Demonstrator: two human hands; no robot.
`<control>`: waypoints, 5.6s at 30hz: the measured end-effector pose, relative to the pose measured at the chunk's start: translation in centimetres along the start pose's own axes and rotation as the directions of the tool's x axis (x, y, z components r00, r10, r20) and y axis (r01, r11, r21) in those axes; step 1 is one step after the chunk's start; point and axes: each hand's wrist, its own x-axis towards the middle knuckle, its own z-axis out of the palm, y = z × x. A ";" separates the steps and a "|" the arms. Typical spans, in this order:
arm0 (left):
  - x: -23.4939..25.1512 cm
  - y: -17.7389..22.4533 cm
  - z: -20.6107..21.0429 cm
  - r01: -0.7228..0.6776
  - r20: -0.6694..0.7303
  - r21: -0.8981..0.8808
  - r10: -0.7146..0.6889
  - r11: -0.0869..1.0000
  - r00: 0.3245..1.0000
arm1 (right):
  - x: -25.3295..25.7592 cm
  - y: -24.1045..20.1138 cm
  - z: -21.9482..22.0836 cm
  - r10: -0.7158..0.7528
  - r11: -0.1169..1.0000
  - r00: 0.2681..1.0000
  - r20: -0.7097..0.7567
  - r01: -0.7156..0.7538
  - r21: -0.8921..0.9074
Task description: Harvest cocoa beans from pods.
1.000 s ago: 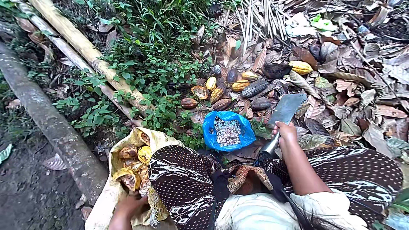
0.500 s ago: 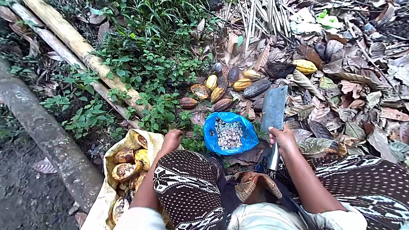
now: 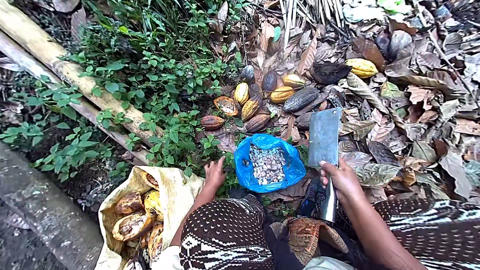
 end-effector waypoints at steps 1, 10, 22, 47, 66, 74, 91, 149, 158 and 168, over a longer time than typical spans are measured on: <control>0.0 0.0 0.2 -0.008 -0.005 0.025 0.008 1.000 1.000 | 0.0 -0.1 0.1 -0.003 1.000 1.000 0.004 0.003 -0.004; -0.2 1.3 -0.2 -0.022 -0.035 -0.067 0.019 0.998 0.999 | 0.9 0.1 0.1 -0.108 0.974 0.991 0.075 0.121 -0.194; -5.5 5.6 -15.6 -0.448 -0.549 -0.544 0.103 0.709 0.829 | 7.7 -4.7 4.9 -0.189 0.776 0.976 0.113 0.218 -0.592; -8.4 4.1 -16.6 -0.502 -0.603 -0.715 -0.067 0.486 0.795 | 17.3 -5.3 12.3 0.077 0.965 0.989 0.124 -0.042 -0.261; -11.0 17.8 -23.8 -0.272 -0.256 -0.961 0.219 0.045 0.941 | -14.4 -8.0 -8.3 -0.201 0.806 0.634 0.747 0.540 -0.242; -13.5 16.2 -22.5 -0.475 -0.359 -0.855 0.422 0.210 0.833 | -16.8 -5.8 -15.2 -0.138 0.828 0.609 0.781 0.504 -0.246; -13.2 21.9 -10.3 -0.378 -0.489 -0.649 -0.018 -0.660 0.872 | -18.6 -2.7 -5.8 -0.936 0.066 0.119 0.331 0.984 -0.167; -11.8 22.5 -12.0 -0.218 -0.081 -0.633 -0.217 -0.742 0.973 | -19.3 -2.6 -4.5 -0.972 -0.159 -0.104 0.213 0.952 -0.261; -13.2 25.0 -11.1 -0.223 -0.190 -0.646 -0.130 -0.730 0.973 | -16.3 0.6 -3.0 -0.824 0.063 0.328 0.462 0.863 -0.501; -12.7 22.8 -11.5 -0.344 -0.422 -0.625 -0.067 -0.701 0.904 | -17.8 0.3 -5.9 -0.844 0.049 0.260 0.468 0.908 -0.417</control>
